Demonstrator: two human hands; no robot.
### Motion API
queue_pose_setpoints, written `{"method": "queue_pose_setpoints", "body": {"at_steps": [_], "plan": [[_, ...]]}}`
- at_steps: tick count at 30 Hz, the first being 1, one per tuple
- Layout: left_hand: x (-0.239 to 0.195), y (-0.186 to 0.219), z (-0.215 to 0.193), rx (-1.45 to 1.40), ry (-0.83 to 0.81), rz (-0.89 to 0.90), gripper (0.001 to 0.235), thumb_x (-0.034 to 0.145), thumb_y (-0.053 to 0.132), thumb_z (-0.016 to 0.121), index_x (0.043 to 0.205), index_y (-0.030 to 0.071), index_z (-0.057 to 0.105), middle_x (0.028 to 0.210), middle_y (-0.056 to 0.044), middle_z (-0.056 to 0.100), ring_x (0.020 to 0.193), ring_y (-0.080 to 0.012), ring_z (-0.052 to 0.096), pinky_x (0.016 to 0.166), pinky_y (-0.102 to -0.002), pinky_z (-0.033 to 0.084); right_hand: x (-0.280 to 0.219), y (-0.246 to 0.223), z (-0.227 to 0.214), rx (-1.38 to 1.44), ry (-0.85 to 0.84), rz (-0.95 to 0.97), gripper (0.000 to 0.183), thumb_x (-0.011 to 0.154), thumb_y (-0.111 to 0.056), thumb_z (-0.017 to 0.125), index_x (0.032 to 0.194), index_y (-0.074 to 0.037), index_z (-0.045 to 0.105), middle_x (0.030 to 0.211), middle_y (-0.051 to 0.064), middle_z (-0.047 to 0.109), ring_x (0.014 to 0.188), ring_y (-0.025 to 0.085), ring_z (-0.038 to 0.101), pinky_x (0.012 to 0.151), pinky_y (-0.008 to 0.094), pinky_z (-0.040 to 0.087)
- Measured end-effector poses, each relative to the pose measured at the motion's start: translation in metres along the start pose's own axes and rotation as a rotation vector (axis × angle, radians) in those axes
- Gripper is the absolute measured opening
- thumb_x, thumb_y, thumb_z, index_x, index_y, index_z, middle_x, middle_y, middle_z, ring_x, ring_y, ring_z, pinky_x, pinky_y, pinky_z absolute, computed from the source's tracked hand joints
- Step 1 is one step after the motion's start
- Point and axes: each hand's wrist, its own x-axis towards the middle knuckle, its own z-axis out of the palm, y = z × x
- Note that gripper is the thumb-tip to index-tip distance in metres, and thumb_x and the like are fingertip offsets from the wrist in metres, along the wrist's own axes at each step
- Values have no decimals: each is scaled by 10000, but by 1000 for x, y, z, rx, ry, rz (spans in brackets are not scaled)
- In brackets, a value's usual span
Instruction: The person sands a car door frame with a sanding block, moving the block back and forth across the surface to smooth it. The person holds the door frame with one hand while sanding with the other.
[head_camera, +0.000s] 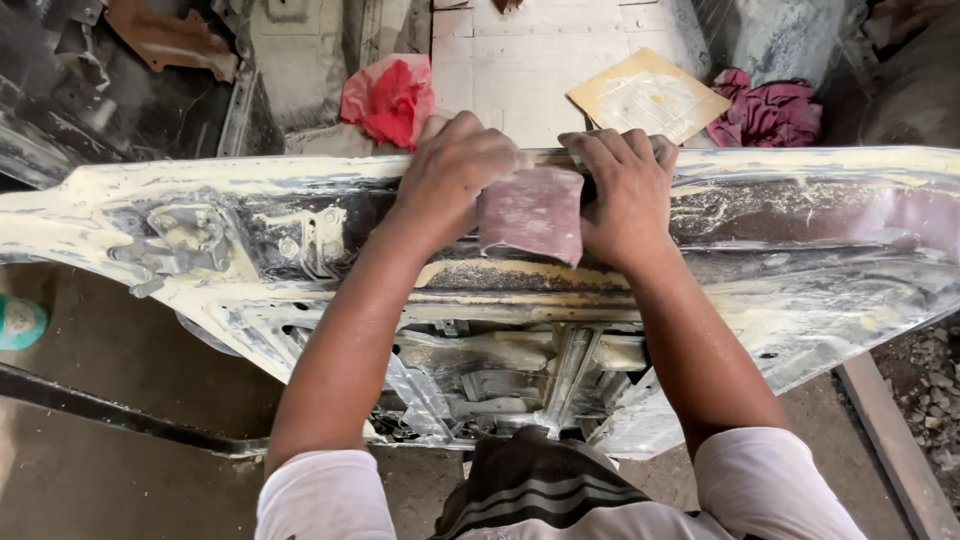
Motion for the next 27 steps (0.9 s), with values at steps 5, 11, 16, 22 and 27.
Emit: {"method": "queue_pose_setpoints", "body": {"at_steps": [5,11,16,22,27], "plan": [[-49,-41,-47,-10,15,-100,160,898,153,835,1021,244,788,996,25,740,985,-188,582,944,-371,404,6,-18,-12,-21,25,-16,626,871,-541,807,1314,-118,677,1176,62,653,1119,282,538,1084,536,295],[-18,-40,-6,85,90,224,132,936,148,755,1025,243,779,1091,48,760,1015,-167,604,931,-375,435,6,-29,-9,-69,38,32,688,740,-536,827,1289,-145,689,1145,75,643,1130,314,543,1022,540,319],[-8,-32,-7,47,5,254,180,950,95,750,1062,230,791,1085,50,763,991,-161,598,883,-358,434,4,-34,-11,9,105,4,621,859,-524,804,1349,-166,671,1258,49,643,1175,286,547,1023,479,350],[-17,-38,-11,84,10,259,142,891,134,757,1012,204,785,1053,5,752,952,-177,590,876,-386,440,1,-24,22,66,220,-239,490,907,-437,874,1317,-214,727,1321,14,666,1116,192,556,969,395,355],[12,-11,12,-15,10,247,185,928,47,728,1041,183,783,1054,17,752,970,-175,595,871,-365,453,-8,-3,39,87,274,-42,219,944,-318,892,1136,-297,790,1174,-88,706,1053,132,556,929,313,373]]}}
